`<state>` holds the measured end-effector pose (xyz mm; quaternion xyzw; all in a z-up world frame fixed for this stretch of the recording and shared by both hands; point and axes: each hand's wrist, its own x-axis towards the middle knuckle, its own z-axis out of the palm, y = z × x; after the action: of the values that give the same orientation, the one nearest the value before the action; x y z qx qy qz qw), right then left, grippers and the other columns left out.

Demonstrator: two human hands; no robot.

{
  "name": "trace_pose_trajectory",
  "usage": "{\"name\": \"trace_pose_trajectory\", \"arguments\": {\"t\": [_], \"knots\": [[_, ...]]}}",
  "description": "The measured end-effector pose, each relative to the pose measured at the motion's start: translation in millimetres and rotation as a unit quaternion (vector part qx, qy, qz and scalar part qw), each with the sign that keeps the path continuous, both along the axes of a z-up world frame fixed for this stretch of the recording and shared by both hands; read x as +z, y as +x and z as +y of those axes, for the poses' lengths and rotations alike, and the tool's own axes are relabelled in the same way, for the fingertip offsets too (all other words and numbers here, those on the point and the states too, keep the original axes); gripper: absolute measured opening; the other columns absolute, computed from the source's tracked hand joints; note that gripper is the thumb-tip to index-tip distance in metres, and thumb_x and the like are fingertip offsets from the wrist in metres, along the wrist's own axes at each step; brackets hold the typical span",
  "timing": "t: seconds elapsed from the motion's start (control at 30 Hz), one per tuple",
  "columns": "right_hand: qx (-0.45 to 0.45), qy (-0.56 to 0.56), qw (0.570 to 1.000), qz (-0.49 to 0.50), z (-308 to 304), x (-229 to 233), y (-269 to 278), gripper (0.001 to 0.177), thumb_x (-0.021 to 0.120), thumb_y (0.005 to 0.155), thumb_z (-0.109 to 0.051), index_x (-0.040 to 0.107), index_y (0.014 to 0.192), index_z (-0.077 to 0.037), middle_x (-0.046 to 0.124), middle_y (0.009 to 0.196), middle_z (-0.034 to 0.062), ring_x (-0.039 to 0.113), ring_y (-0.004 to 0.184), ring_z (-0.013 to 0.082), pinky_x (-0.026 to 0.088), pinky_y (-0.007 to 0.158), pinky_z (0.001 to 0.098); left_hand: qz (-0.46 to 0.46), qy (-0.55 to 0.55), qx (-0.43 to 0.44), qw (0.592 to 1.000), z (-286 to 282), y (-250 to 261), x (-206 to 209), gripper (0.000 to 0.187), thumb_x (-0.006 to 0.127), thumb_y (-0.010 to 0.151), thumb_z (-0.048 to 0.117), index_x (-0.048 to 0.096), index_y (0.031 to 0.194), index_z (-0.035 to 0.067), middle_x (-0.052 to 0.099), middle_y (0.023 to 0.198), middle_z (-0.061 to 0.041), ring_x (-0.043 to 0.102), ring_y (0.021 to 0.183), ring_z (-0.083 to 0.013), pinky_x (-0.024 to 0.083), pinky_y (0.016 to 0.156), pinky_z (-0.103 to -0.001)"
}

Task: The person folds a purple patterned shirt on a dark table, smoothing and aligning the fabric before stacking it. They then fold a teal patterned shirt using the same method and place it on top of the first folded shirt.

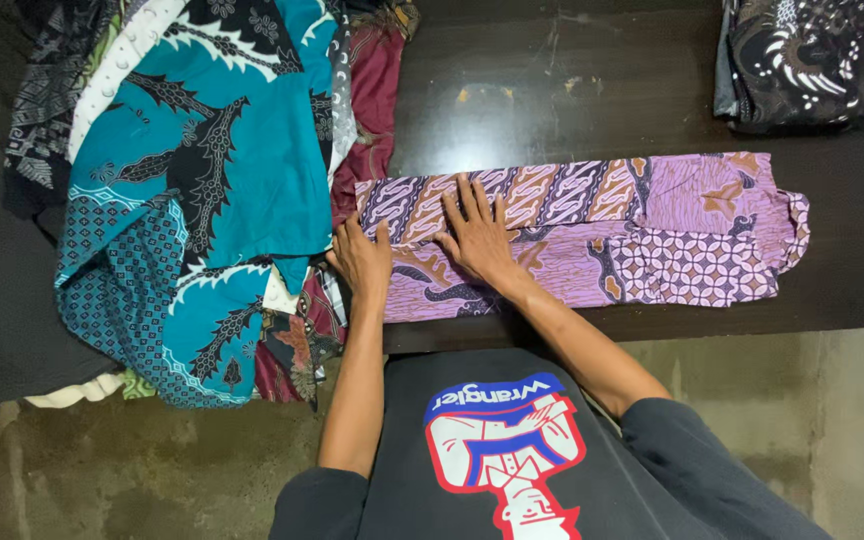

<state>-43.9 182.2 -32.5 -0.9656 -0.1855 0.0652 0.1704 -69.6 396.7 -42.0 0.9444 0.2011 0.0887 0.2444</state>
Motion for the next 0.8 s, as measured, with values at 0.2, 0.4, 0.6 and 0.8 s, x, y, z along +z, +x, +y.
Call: {"name": "trace_pose_trajectory", "arguments": {"t": [0.2, 0.4, 0.6, 0.8], "knots": [[-0.011, 0.008, 1.0, -0.013, 7.1, -7.7, -9.9, 0.076, 0.056, 0.1, -0.055, 0.04, 0.158, -0.008, 0.011, 0.17, 0.021, 0.013, 0.157, 0.0423, 0.016, 0.118, 0.0688, -0.018, 0.003, -0.004, 1.0, -6.0, -3.4, 1.4, 0.04, 0.075, 0.09, 0.029, 0.06, 0.119, 0.006, 0.062, 0.118, -0.02, 0.057, 0.116, -0.0401, 0.044, 0.093, -0.055], [-0.011, 0.007, 1.0, -0.009, 6.9, -6.1, -10.8, 0.075, 0.056, 0.1, -0.054, 0.039, 0.158, -0.009, 0.01, 0.171, 0.02, 0.013, 0.157, 0.0409, 0.016, 0.12, 0.0667, -0.027, -0.173, -0.008, 0.985, -6.1, -6.1, 5.0, 0.053, 0.07, 0.096, 0.026, 0.05, 0.135, -0.003, 0.065, 0.115, -0.03, 0.062, 0.107, -0.0469, 0.047, 0.091, -0.054], [-0.01, 0.001, 1.0, -0.023, 7.8, -9.3, -9.5, 0.076, 0.054, 0.101, -0.053, 0.037, 0.16, -0.01, 0.01, 0.171, 0.0194, 0.013, 0.157, 0.0407, 0.015, 0.12, 0.0668, -0.005, -0.183, -0.007, 0.983, 2.6, 2.5, 4.4, 0.061, 0.08, 0.085, 0.032, 0.057, 0.127, -0.005, 0.066, 0.117, -0.031, 0.062, 0.111, -0.047, 0.048, 0.095, -0.052], [-0.015, 0.0, 1.0, -0.01, 10.0, -9.2, -9.8, 0.075, 0.054, 0.1, -0.053, 0.038, 0.159, -0.009, 0.009, 0.171, 0.0208, 0.012, 0.157, 0.042, 0.014, 0.12, 0.0677, 0.205, -0.242, -0.025, 0.948, 17.1, 3.6, 32.5, 0.058, 0.069, 0.091, 0.049, 0.07, 0.121, 0.0, 0.071, 0.12, -0.028, 0.066, 0.114, -0.0409, 0.05, 0.096, -0.046]]}}
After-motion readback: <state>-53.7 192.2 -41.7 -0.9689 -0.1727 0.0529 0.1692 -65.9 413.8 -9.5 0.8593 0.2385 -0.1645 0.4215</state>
